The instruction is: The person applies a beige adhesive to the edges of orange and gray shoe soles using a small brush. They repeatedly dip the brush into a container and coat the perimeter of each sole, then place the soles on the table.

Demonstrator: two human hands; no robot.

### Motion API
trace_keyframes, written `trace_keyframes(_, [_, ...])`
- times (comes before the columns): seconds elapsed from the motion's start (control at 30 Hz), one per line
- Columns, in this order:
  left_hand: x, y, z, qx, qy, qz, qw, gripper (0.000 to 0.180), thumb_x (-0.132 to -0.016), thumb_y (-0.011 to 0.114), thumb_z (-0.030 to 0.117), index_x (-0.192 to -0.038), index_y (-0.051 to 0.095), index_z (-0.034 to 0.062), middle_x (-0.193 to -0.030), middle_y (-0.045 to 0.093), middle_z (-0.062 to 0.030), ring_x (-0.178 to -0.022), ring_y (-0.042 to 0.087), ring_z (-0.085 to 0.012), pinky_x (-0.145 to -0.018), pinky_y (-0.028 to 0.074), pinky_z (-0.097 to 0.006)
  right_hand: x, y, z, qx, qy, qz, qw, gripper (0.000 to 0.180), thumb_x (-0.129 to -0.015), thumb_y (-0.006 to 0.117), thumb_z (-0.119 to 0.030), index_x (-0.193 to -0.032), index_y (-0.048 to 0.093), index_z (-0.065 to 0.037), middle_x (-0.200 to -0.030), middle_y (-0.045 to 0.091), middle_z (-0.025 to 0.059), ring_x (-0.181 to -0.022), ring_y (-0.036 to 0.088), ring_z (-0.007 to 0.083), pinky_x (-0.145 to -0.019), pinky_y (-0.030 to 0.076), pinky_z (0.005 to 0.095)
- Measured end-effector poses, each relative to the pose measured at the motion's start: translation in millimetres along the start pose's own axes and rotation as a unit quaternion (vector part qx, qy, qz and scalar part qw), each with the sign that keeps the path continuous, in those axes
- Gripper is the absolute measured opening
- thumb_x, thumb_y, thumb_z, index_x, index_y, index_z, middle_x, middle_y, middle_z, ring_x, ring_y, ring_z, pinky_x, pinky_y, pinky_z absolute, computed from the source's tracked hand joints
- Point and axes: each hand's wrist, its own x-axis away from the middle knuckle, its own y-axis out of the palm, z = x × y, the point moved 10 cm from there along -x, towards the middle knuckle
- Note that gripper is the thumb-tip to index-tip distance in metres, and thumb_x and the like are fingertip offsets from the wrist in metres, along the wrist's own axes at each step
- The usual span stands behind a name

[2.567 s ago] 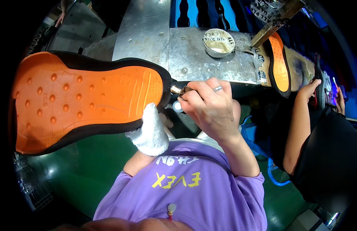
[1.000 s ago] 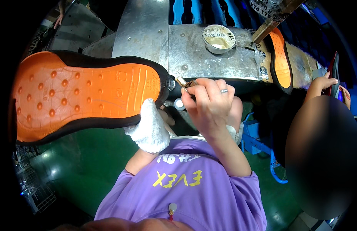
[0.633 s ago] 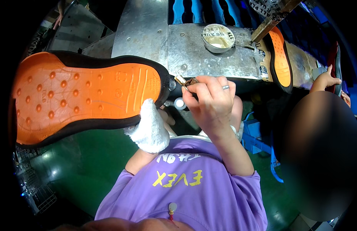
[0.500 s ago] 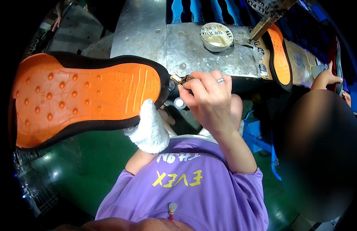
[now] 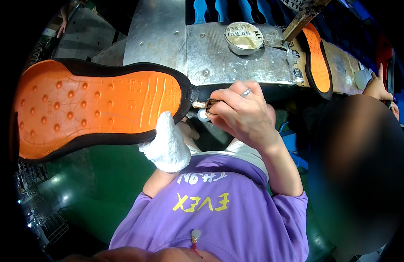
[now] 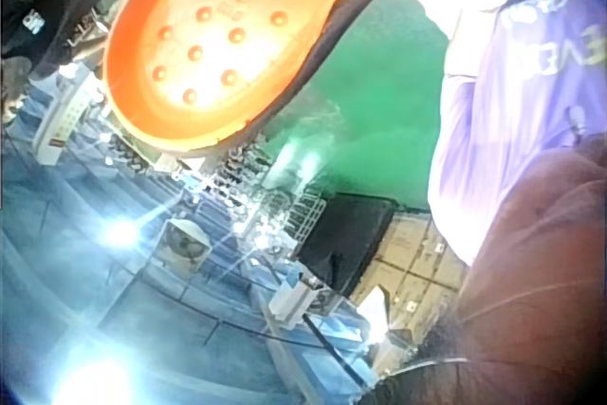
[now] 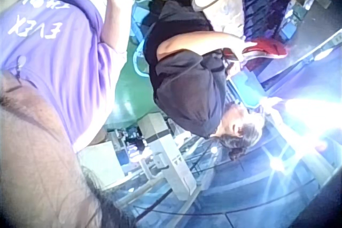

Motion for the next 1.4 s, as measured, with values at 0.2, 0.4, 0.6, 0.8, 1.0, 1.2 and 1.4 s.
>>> trace_keyframes(0.2, [-0.2,-7.2,-15.6,0.032,-0.05,0.013,0.998,0.042,-0.105,0.047,0.04,-0.099,0.057,-0.0003,-0.076,0.063,-0.0192,-0.065,0.059,-0.0277,-0.063,0.049,-0.039,9.4,-4.8,6.6,-0.016,0.041,0.062,0.997,0.022,-0.071,0.083,-0.017,-0.085,0.066,-0.016,-0.098,0.067,-0.0023,-0.082,0.062,0.019,-0.084,0.043,0.035])
trace_keyframes(0.4, [-2.6,-4.9,-16.7,-0.038,-0.022,-0.003,0.999,0.045,-0.106,0.045,0.043,-0.098,0.056,0.0002,-0.074,0.062,-0.0184,-0.066,0.058,-0.0264,-0.064,0.047,-0.039,12.5,7.2,-3.8,0.032,0.07,0.116,0.99,0.027,-0.071,0.084,-0.017,-0.089,0.064,-0.017,-0.098,0.066,-0.001,-0.08,0.06,0.02,-0.08,0.039,0.0377])
trace_keyframes(0.6, [-4.1,-6.4,-12.7,-0.091,0.029,-0.011,0.995,0.046,-0.107,0.043,0.044,-0.098,0.056,0.0006,-0.072,0.061,-0.0176,-0.066,0.057,-0.0257,-0.064,0.047,-0.038,17.8,5.9,-4.3,0.093,0.097,0.166,0.977,0.029,-0.071,0.085,-0.019,-0.089,0.063,-0.018,-0.098,0.064,-0.0008,-0.079,0.059,0.0203,-0.078,0.038,0.0381])
trace_keyframes(0.8, [-4.9,-6.2,-8.0,-0.158,0.079,-0.031,0.984,0.047,-0.107,0.042,0.045,-0.099,0.055,0.0009,-0.07,0.06,-0.0169,-0.066,0.057,-0.025,-0.065,0.046,-0.038,18.0,14.4,-17.7,0.076,0.1,0.166,0.978,0.029,-0.072,0.085,-0.02,-0.089,0.062,-0.018,-0.101,0.063,-0.0005,-0.079,0.058,0.0204,-0.079,0.038,0.0379])
trace_keyframes(1.0, [-3.2,-13.5,-19.5,-0.087,0.021,0.012,0.996,0.046,-0.108,0.04,0.045,-0.099,0.055,0.0022,-0.069,0.06,-0.0142,-0.064,0.055,-0.0233,-0.063,0.045,-0.037,16.1,10.6,-4.6,0.107,0.109,0.178,0.972,0.03,-0.071,0.085,-0.019,-0.091,0.062,-0.019,-0.1,0.064,0.0,-0.08,0.059,0.0211,-0.078,0.038,0.0384])
trace_keyframes(1.2, [-2.3,-5.0,-14.2,-0.135,0.053,-0.007,0.989,0.043,-0.107,0.041,0.042,-0.104,0.056,0.0026,-0.073,0.061,-0.0119,-0.065,0.055,-0.0207,-0.063,0.045,-0.035,14.4,16.4,-12.6,0.094,0.109,0.173,0.974,0.032,-0.07,0.085,-0.021,-0.092,0.062,-0.018,-0.095,0.064,-0.0016,-0.081,0.059,0.0206,-0.078,0.037,0.0377])
trace_keyframes(1.4, [-1.9,-3.6,-12.2,-0.125,0.059,0.007,0.99,0.038,-0.107,0.044,0.038,-0.107,0.057,0.002,-0.08,0.062,-0.0114,-0.07,0.057,-0.0198,-0.066,0.046,-0.034,9.8,9.7,-4.6,0.125,0.14,0.192,0.963,0.027,-0.068,0.086,-0.023,-0.082,0.062,-0.019,-0.089,0.064,-0.0023,-0.081,0.06,0.0202,-0.08,0.037,0.0387])
